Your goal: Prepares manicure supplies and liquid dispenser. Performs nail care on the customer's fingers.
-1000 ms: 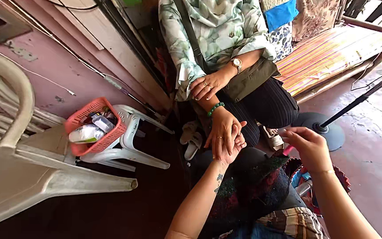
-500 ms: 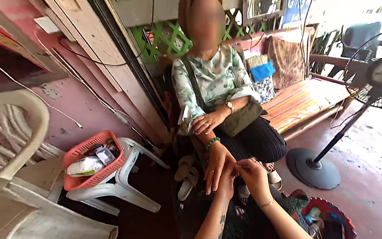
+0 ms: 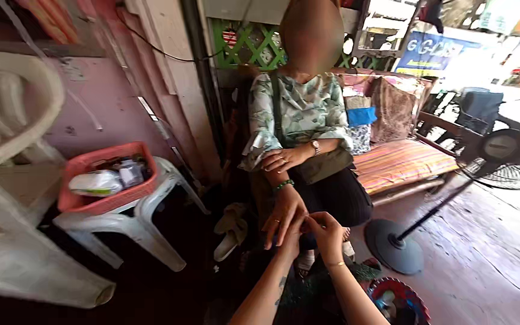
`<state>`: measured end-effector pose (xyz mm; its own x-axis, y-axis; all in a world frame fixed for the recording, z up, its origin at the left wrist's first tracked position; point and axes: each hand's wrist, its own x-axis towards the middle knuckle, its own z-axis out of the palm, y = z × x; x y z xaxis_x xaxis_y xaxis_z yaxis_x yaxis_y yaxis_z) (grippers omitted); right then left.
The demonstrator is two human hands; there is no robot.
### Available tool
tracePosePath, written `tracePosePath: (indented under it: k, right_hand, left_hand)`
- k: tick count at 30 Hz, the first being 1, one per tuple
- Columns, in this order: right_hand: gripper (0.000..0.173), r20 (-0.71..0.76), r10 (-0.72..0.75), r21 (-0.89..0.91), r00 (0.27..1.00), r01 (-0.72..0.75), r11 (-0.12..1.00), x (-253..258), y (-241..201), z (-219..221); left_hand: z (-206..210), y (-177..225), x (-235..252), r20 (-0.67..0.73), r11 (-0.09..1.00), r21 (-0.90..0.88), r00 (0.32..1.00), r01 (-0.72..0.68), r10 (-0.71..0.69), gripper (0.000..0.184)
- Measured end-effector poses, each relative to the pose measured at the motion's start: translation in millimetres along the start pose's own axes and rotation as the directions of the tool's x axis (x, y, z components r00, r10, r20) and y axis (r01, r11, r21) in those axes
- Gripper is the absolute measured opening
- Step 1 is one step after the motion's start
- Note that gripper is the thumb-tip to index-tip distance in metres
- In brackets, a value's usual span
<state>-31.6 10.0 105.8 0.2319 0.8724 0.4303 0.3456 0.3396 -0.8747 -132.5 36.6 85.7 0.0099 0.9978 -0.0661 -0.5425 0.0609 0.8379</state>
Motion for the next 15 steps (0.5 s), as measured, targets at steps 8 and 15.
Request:
tracePosePath:
  k: [8,15]
  right_hand:
    - [0.012,0.028,0.126,0.045,0.992,-0.127,0.991,9.0,-0.7,-3.0]
    - [0.011,0.088,0.085,0.029,0.993,-0.088,0.996,4.7,-5.7,-3.0]
  left_hand:
    - [-5.2,-1.2,7.2,0.037,0.997,0.063,0.999,-0.036,0.034,0.014]
    - [-12.7,-0.2,6.9,0.068,0.997,0.027,0.995,-0.070,0.068,0.016]
